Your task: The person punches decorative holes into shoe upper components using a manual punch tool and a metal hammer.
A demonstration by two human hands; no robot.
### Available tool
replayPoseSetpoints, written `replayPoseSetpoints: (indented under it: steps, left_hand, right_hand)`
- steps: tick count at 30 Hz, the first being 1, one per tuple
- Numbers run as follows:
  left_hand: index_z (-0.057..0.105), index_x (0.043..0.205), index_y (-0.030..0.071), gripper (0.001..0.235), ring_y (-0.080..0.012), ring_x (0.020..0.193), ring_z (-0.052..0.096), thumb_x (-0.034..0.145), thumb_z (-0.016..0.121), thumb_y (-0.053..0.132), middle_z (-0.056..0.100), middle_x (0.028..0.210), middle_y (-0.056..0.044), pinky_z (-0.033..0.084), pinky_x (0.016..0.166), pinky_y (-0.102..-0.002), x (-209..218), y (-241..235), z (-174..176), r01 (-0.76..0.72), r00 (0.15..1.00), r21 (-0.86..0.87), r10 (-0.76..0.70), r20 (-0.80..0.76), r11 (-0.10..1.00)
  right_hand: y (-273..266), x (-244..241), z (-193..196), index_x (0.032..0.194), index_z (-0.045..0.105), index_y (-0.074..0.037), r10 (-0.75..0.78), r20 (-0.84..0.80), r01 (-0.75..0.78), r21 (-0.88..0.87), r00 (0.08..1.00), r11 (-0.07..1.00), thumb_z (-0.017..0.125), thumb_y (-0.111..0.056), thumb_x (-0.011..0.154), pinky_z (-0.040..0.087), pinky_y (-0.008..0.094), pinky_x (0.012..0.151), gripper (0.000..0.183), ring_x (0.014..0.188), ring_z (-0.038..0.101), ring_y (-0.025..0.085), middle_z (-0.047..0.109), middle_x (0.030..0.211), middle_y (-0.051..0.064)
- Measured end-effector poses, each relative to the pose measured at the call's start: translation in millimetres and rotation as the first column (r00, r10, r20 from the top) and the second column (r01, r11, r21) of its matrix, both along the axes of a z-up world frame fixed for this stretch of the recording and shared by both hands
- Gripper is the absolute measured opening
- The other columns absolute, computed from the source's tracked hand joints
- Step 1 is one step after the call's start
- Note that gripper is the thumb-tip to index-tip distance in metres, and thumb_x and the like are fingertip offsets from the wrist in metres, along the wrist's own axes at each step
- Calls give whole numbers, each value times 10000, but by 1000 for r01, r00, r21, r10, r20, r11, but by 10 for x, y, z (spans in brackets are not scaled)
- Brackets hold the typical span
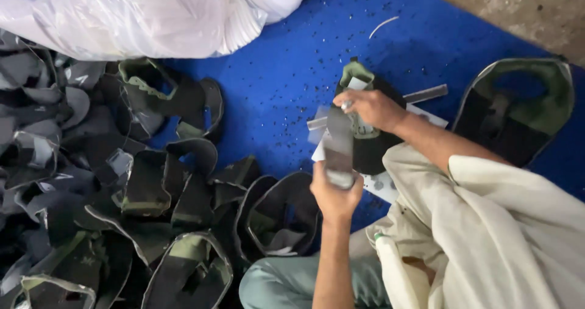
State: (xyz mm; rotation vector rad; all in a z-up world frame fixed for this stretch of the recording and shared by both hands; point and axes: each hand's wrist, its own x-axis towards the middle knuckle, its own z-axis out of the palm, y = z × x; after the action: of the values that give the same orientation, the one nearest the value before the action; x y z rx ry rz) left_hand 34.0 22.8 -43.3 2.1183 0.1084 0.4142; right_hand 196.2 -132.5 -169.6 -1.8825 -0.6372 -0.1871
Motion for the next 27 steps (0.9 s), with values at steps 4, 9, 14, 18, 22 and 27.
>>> replayPoseSetpoints:
  steps: [4,9,14,18,22,27]
  left_hand:
    - [649,991,34,411,-109,621,650,657,836,185,723,706,-111,541,614,-348,-184,1,-181,-116,900,63,132,-416,991]
    - [625,872,26,322,-141,588,668,665,824,171,704,674,-74,571,591,-310,-310,3,599,-215,915,-58,180,-361,975]
    - [607,857,43,315,-130,650,634,662,840,127,635,781,-58,527,623,-276,-155,28,1389,-78,989,-63,85,118,995]
    - [480,962,61,391,-179,635,597,690,759,99,617,762,-62,504,632,-284,94,81,923,146,965,-351,-55,258,925]
    - [600,920,10,338,-340,687,636,666,796,116,646,747,-145,525,679,-386,284,96,-149,45,993,144,-29,-111,989]
    - [662,1019,-15,478,-357,680,764,653,793,263,754,748,-192,603,660,-430,-729,312,54,-84,758,23,79,-647,996]
  right_hand:
    - [110,315,-341,1123,635,44,-3,-224,66,276,975,959,606,-22,995,596,369,809,147,927,723,281,735,1013,185]
    - [58,564,-302,1040,610,64,205,-626,187,501,752,845,552,-58,1092,621,348,783,145,877,745,226,749,976,163]
    - [56,484,-85,1035,631,43,53,-564,111,253,824,961,550,-6,1027,620,335,758,95,874,770,215,762,972,162]
    - [-39,300,-4,1069,670,8,16,-201,3,94,979,996,530,76,948,607,321,815,197,905,758,215,765,1020,149]
    - [-23,283,56,1115,697,0,0,106,6,-61,994,998,596,47,870,582,360,835,269,985,729,293,753,1057,186]
    - [-327,407,-444,1111,666,6,81,-517,315,631,852,709,612,-56,1011,604,432,871,129,956,730,317,748,1047,197]
